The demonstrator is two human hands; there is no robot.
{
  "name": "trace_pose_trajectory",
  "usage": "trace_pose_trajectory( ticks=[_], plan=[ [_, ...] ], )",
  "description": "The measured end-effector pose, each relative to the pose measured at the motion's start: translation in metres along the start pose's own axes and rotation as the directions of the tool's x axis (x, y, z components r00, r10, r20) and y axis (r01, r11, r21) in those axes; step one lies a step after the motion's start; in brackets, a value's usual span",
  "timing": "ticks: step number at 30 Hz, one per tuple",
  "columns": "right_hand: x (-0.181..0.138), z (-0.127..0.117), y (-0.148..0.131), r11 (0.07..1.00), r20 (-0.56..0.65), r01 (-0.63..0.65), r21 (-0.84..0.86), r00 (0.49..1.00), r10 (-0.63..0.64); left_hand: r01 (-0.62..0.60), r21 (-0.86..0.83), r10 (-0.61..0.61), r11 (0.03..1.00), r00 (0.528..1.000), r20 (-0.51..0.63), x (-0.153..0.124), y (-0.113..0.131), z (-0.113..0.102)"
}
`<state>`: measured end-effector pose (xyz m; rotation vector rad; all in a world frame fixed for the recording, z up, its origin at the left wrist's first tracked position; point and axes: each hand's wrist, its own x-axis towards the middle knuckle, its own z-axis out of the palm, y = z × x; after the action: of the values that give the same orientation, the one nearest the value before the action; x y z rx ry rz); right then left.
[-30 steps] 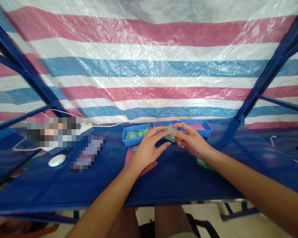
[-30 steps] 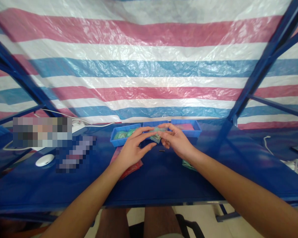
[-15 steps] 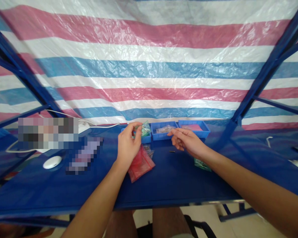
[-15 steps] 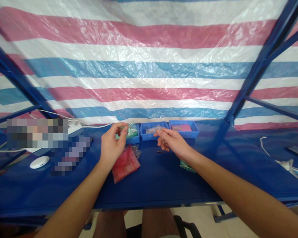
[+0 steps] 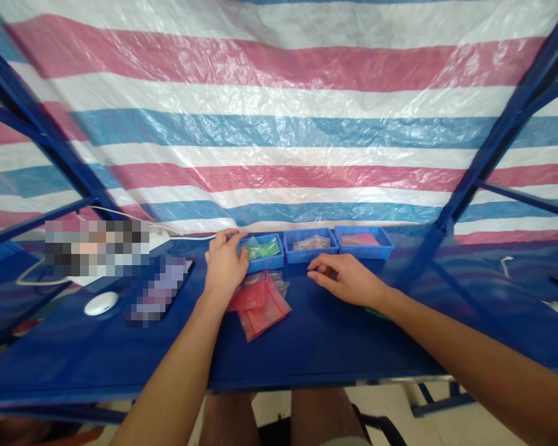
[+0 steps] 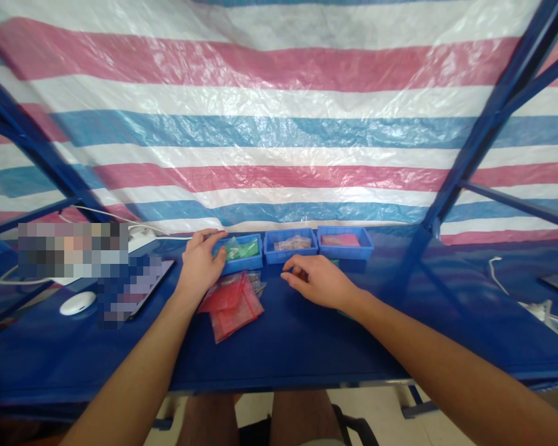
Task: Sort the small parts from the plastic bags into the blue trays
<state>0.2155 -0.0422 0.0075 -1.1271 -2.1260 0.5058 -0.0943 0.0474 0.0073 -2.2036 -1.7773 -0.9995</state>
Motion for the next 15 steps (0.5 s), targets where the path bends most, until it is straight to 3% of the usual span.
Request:
trace_pose_trajectory(
  ticks=[4,7,11,15],
  plan=[
    [0.000,-0.025,-0.003,0.973,0.140,0.080,-0.216,0.989,-0.051,-0.053,-0.042,0.057,0.998,0.994,0.096,-0.001,0.008,-0.004],
    [-0.013,-0.049,-0.003,0.949,0.231,0.071,-0.308,0.973,0.002,-0.062,-0.049,0.069,0.997,0.981,0.179,-0.002,0.010,-0.004],
    [-0.053,-0.069,-0.004,0.914,0.310,0.010,-0.405,0.942,0.127,-0.031,-0.044,0.038,0.999,0.982,0.183,-0.003,0.011,-0.005],
    [-0.093,-0.064,-0.005,0.839,0.289,-0.016,-0.544,0.935,0.205,-0.046,-0.033,0.050,0.998,0.992,0.119,-0.004,0.015,-0.009]
  ],
)
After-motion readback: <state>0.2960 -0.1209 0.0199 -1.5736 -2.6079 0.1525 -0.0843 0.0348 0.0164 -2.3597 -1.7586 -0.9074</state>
